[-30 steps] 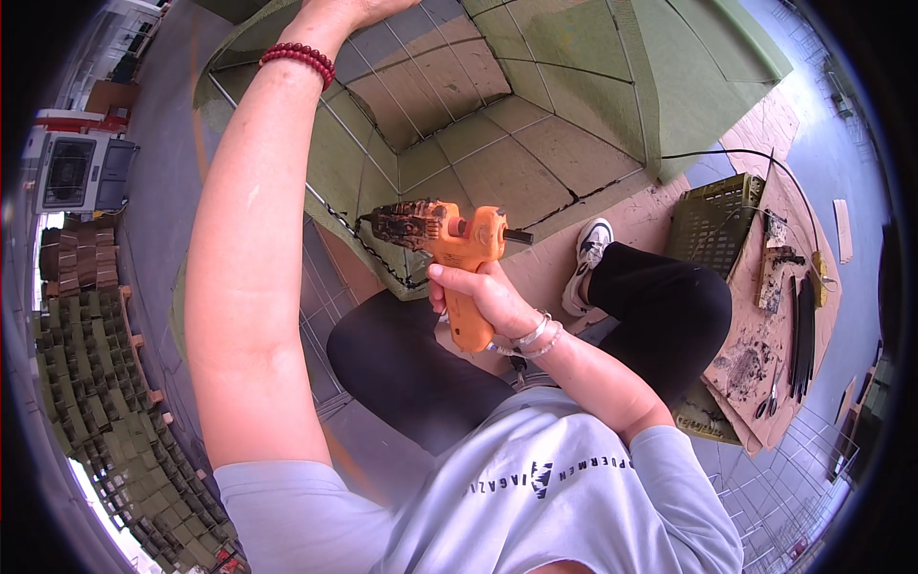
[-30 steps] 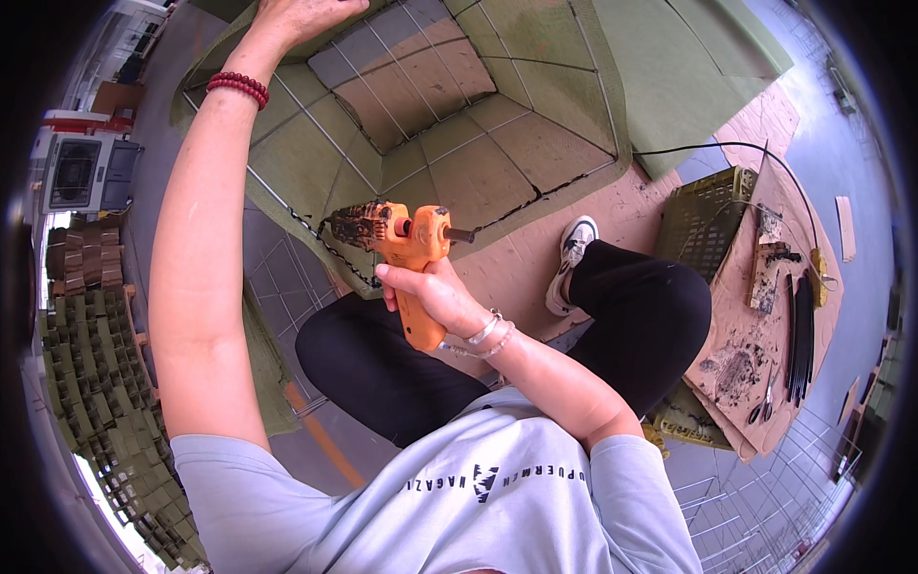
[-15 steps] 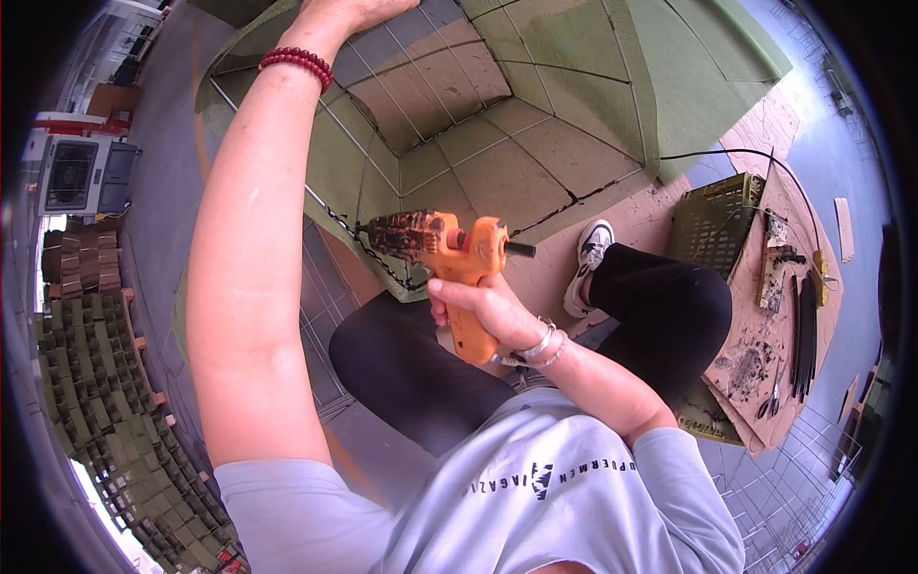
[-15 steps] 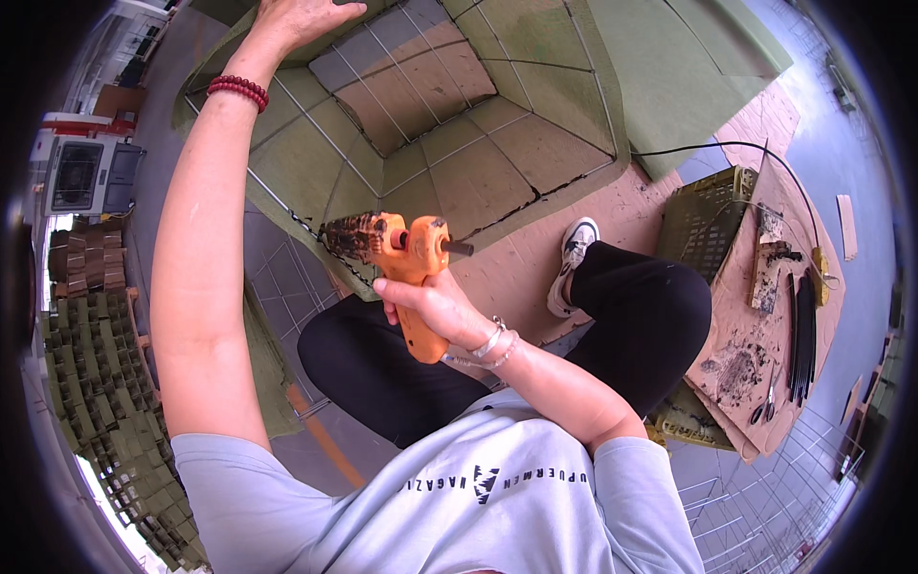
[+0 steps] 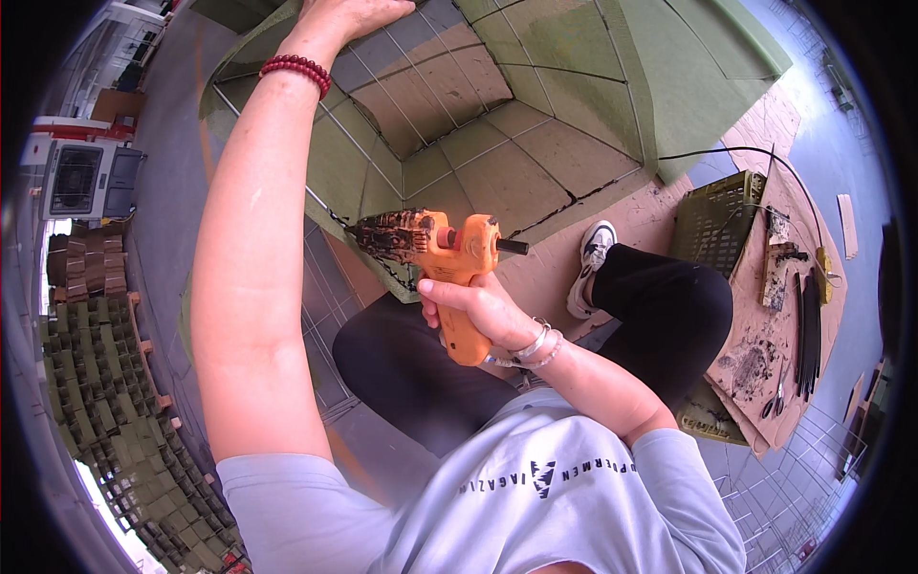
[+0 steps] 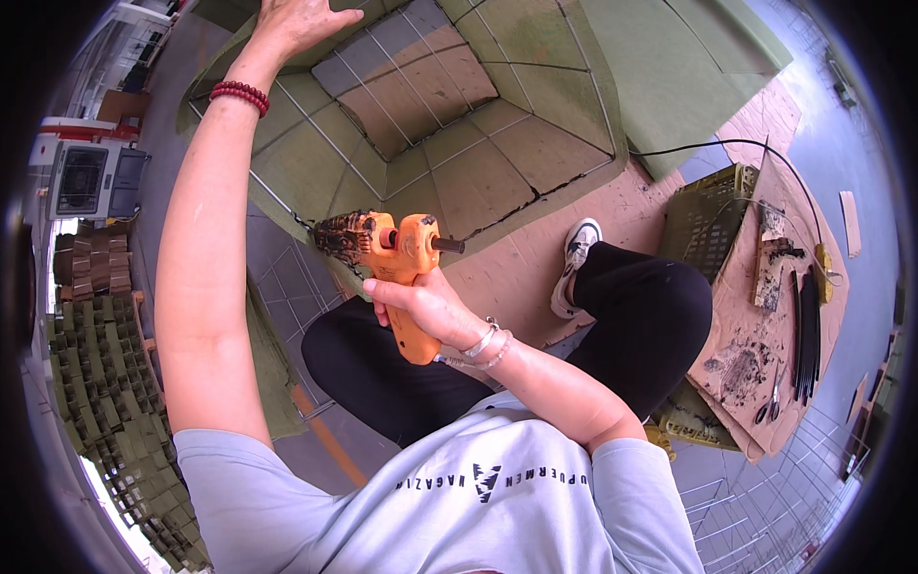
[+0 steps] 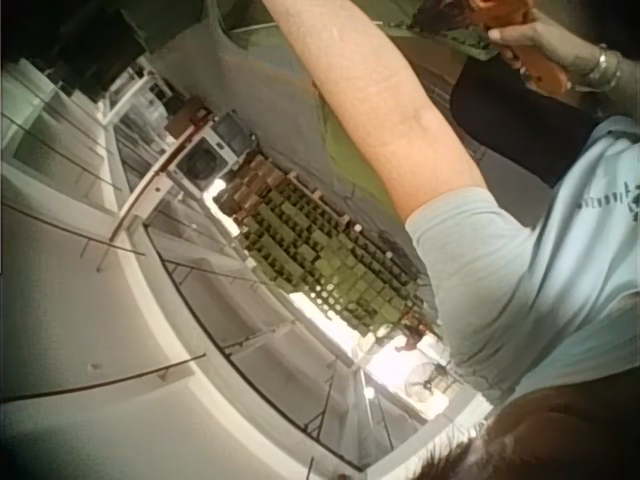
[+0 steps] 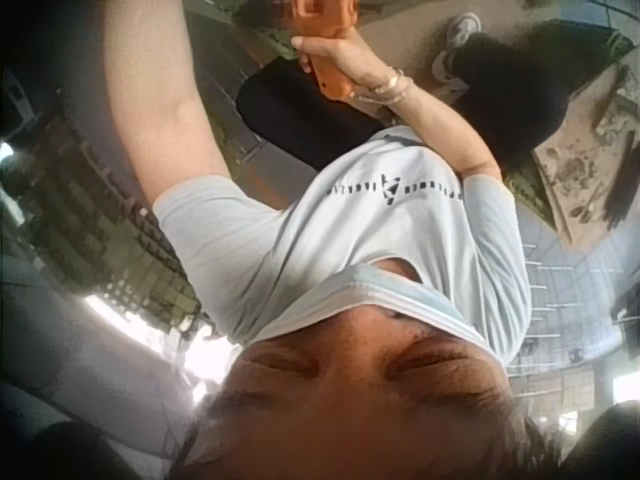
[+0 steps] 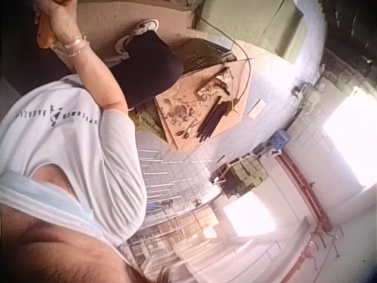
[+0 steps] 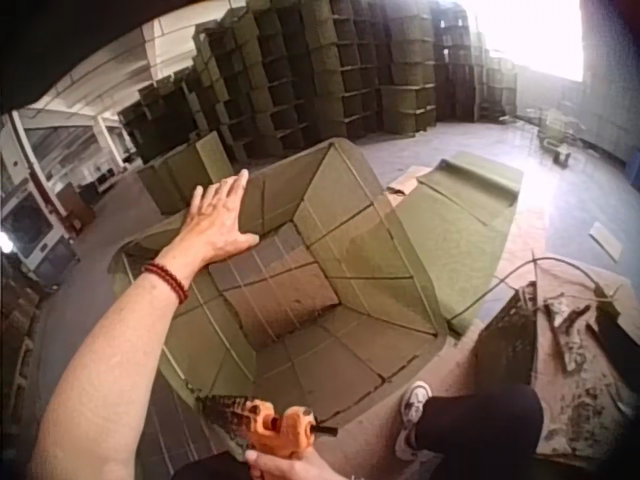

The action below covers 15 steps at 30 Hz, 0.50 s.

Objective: Assembling fabric covers onto metal wire frames using a hot glue gun.

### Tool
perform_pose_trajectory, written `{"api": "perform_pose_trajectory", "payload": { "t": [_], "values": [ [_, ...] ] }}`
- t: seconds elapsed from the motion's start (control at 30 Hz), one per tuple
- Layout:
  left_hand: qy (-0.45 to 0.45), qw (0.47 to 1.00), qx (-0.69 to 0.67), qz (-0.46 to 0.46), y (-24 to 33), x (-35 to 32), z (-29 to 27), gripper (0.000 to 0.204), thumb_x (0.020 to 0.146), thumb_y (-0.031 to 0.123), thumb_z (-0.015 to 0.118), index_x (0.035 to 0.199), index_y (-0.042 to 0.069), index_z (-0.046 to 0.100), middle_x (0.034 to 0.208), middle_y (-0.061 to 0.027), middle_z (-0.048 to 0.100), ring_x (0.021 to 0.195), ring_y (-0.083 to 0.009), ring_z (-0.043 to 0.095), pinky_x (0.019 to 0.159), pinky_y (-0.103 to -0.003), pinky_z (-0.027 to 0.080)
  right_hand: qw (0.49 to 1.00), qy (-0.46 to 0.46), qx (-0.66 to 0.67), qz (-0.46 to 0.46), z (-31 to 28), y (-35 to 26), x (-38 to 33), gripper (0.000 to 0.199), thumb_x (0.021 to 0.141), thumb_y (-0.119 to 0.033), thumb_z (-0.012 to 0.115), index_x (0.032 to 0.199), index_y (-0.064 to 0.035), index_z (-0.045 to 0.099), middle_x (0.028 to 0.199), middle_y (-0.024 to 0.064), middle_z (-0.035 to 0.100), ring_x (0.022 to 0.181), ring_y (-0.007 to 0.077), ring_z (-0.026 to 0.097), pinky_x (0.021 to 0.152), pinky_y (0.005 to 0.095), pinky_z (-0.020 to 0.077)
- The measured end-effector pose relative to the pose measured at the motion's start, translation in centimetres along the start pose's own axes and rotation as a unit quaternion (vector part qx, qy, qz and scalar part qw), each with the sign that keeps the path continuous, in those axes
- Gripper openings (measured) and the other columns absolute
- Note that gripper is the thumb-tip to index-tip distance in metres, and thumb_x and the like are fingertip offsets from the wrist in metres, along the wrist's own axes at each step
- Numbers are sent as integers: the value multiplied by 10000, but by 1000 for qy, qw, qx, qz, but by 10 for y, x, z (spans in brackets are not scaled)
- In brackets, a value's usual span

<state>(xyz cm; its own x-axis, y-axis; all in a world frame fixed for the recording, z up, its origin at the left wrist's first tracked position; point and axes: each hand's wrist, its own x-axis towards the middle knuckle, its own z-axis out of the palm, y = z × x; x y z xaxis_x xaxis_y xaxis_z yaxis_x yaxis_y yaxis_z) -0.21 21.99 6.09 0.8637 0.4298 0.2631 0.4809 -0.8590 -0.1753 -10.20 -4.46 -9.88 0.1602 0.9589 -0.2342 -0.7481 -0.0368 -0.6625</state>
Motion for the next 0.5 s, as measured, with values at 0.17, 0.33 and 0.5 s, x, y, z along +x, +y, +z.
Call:
{"api": "perform_pose_trajectory", "payload": {
  "t": [0.17, 0.33, 0.5],
  "values": [
    [5, 1000, -1, -1, -1, -2, 1, 1001, 729, 308, 729, 1488, 56, 128, 1500, -168, 252, 1406, -309, 208, 1167, -478, 118, 1000, -15, 8, 5, 3, -3, 3, 504, 877, -91, 621, 1312, -68, 367, 843, 43, 541, 663, 140, 560, 595, 298, 486],
    [4, 1000, -3, 7, -1, -3, 0, 999, 730, 304, 734, 1487, 56, 131, 1494, -167, 262, 1403, -307, 214, 1165, -484, 127, 999, -37, -8, -14, 4, -10, 15, 530, 875, -78, 617, 1328, -65, 343, 854, 49, 537, 663, 143, 557, 598, 303, 490],
    [21, 1000, -4, 12, 1, -4, 2, 1011, 722, 312, 738, 1487, 56, 129, 1490, -167, 267, 1401, -307, 218, 1164, -485, 130, 999, -37, -15, -7, 5, -13, 21, 453, 884, -93, 610, 1276, -53, 386, 789, 41, 538, 643, 146, 554, 587, 300, 484]
  ]
}}
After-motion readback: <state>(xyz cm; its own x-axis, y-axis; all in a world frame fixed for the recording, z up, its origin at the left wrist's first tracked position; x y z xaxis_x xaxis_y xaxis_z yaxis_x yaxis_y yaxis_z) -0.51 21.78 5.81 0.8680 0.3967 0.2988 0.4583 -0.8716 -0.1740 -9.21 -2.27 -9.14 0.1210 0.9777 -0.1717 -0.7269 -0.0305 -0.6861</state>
